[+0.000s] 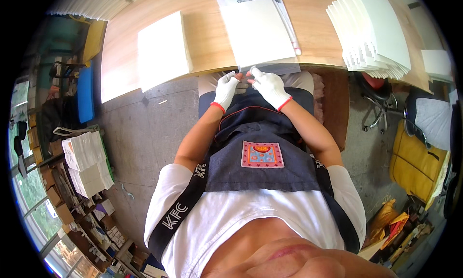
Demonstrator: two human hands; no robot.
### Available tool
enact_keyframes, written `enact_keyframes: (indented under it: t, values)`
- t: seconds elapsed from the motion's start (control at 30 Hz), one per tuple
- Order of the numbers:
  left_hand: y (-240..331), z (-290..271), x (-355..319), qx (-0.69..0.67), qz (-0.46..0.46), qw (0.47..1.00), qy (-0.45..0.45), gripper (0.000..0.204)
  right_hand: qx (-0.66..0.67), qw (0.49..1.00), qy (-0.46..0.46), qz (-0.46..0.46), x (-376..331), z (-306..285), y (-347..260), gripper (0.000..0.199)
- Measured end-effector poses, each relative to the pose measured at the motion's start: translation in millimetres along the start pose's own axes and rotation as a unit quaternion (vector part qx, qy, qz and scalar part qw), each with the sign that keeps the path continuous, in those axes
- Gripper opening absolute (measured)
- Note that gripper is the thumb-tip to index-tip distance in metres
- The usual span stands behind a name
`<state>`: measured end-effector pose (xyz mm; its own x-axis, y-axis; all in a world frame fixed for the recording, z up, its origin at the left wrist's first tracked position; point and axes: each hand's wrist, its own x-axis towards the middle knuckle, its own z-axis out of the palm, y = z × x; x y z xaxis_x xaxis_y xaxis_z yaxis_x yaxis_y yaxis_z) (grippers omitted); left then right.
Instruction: The person repeatedly picks up a white book and a plastic cover, inserts the book into the cover, and places the finished item on a stack. The process is repeated continuously with items from a pile on the table.
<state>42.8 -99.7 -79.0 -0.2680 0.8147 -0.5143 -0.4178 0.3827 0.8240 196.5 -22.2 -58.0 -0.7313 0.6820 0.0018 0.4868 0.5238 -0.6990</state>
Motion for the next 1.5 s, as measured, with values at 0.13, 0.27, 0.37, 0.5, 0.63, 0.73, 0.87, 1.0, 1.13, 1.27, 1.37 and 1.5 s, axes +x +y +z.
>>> enact_keyframes:
  t: [0.13,0.27,0.37,0.5,0.63,0.73,0.87,1.0,1.13,1.27,1.37,1.5]
  values:
    - [2,-7,6,0.043,0.009,0.999,-0.018,0.022,-0.199,0.978,-0.054,-0.039,19,4,-11,0.018]
    - [-6,-10,3,0.021,0.004,1.000,0.022,0.021,0.307,0.948,-0.041,0.069,-9,-23,3,0.008]
    - [-2,-22,-10,0.094,0.051,0.994,0.016,0.020,0.392,0.828,0.367,0.159,-51,-69,108,0.005]
    - [-6,-33,-5,0.368,0.314,0.871,0.086,0.009,0.037,0.886,0.232,0.401,-171,-82,260,0.011]
    - [18,-24,-11,0.545,0.510,0.654,0.121,0.026,-0.251,0.916,-0.101,0.297,-147,-94,165,0.045]
    - [11,-24,2,0.568,0.512,0.640,0.076,0.022,-0.228,0.968,0.090,0.060,-77,-92,87,0.049]
    - [19,-22,8,0.560,0.521,0.637,0.091,0.019,-0.235,0.961,0.115,-0.092,-27,-75,50,0.036]
    - [-7,-26,22,0.387,0.381,0.823,0.168,0.010,-0.068,0.971,0.228,0.022,-7,-43,68,0.021]
    - [-15,-2,18,0.062,0.235,0.949,0.201,0.012,-0.118,0.929,0.285,0.202,2,-36,57,0.029]
    - [-1,8,5,-0.127,0.157,0.968,0.148,0.027,-0.167,0.928,0.236,0.236,-12,-55,58,0.041]
    - [8,5,6,-0.228,0.112,0.963,0.085,0.027,0.021,0.954,0.129,0.269,-20,-60,63,0.046]
    - [51,-13,-7,-0.037,0.209,0.977,0.007,0.032,0.475,0.814,0.050,0.331,-12,-53,60,0.026]
